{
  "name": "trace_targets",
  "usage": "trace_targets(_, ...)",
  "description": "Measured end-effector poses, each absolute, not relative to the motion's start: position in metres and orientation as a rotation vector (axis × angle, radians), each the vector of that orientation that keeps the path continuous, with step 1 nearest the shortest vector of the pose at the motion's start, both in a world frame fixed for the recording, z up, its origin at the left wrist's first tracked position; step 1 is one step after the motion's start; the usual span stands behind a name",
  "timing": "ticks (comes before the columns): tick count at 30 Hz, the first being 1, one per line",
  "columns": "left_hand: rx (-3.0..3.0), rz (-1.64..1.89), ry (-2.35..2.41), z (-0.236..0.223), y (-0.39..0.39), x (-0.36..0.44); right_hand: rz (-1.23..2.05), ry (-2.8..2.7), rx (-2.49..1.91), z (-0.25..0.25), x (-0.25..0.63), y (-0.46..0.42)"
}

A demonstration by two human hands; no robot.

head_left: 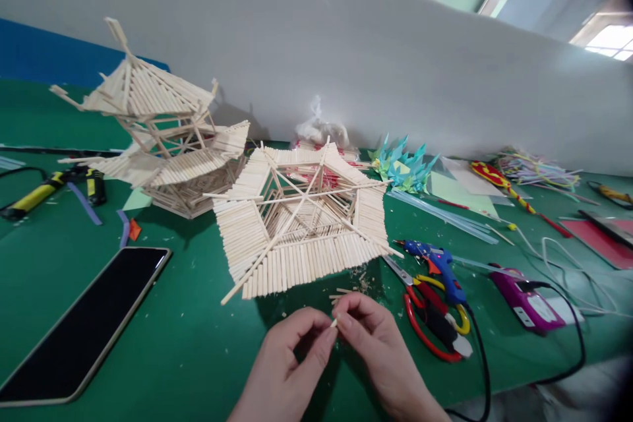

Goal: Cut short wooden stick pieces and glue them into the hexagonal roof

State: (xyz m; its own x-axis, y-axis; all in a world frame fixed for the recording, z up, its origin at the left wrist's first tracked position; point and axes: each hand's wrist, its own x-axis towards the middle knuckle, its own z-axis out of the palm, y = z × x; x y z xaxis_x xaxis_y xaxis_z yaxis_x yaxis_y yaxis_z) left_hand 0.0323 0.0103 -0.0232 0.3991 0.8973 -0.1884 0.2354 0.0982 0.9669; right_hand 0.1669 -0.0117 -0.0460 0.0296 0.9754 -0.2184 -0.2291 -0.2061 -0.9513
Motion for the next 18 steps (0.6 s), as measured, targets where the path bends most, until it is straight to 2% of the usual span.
trace_targets(8,0.995,0.688,1.104,-0.032,0.008,0.025,1.254,-0.833,-1.270,-0.061,0.169,-0.012)
trace_targets(12,0.968,0.649,1.056,-0.037,0.006,0.025,1.287,-1.100,-1.188,-0.066,0.170,-0.016)
trace_targets(18,0.995,0.613,1.058,-0.053,0.003,0.024,1.110,-1.476,-1.214,-0.069,0.170,-0.016)
